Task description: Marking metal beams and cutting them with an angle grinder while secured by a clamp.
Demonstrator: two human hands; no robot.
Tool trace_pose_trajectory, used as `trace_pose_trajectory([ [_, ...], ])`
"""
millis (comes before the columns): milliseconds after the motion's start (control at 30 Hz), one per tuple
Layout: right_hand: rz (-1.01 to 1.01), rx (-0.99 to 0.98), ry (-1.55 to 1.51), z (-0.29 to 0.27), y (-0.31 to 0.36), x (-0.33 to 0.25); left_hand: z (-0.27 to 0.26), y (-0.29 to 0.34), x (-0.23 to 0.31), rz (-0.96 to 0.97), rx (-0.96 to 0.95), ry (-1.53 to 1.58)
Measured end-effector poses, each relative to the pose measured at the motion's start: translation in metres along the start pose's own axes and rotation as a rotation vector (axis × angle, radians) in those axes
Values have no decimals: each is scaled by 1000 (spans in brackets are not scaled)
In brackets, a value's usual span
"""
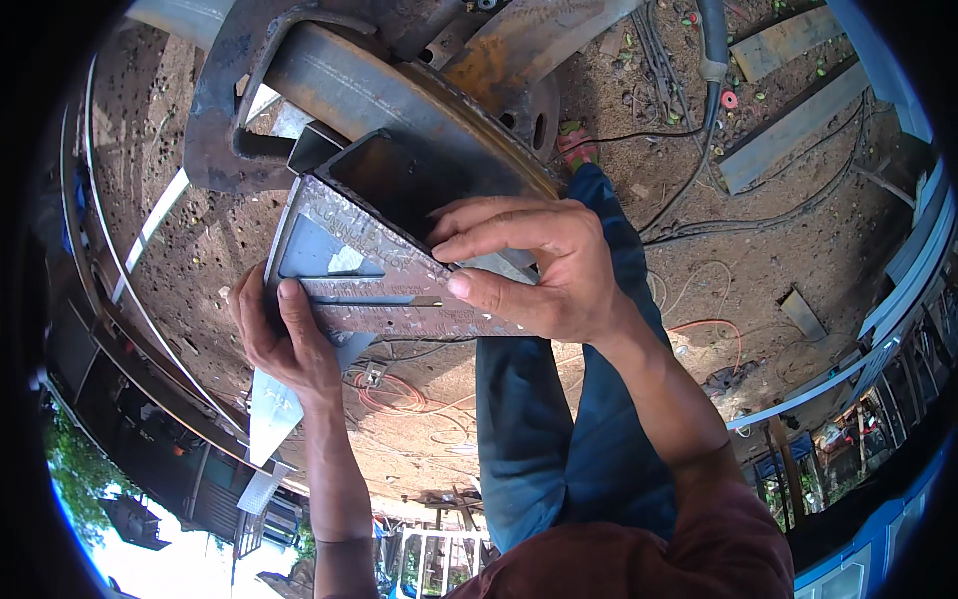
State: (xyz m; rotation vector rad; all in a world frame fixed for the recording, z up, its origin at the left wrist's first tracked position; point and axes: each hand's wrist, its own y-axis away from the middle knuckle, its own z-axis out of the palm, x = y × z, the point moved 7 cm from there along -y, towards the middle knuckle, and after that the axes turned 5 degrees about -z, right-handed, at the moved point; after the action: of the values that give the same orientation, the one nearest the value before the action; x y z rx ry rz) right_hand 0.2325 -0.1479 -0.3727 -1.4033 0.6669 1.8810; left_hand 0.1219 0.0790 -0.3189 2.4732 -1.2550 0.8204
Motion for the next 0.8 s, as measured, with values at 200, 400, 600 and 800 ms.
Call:
trace_pose_trajectory([
  [200, -109, 62, 117, -1, 10, -8, 3, 2, 3, 27, -10, -7],
  [400, -82, 217, 56, -7, 16, -6, 5, 2, 3, 60, -13, -20],
  [600, -116, 156, 321, -1, 15, -24, 4, 3, 0, 40, -8, -3],
  [800, -57, 219, 434, 10, 22, -34, 6, 3, 1, 26, -13, 11],
])
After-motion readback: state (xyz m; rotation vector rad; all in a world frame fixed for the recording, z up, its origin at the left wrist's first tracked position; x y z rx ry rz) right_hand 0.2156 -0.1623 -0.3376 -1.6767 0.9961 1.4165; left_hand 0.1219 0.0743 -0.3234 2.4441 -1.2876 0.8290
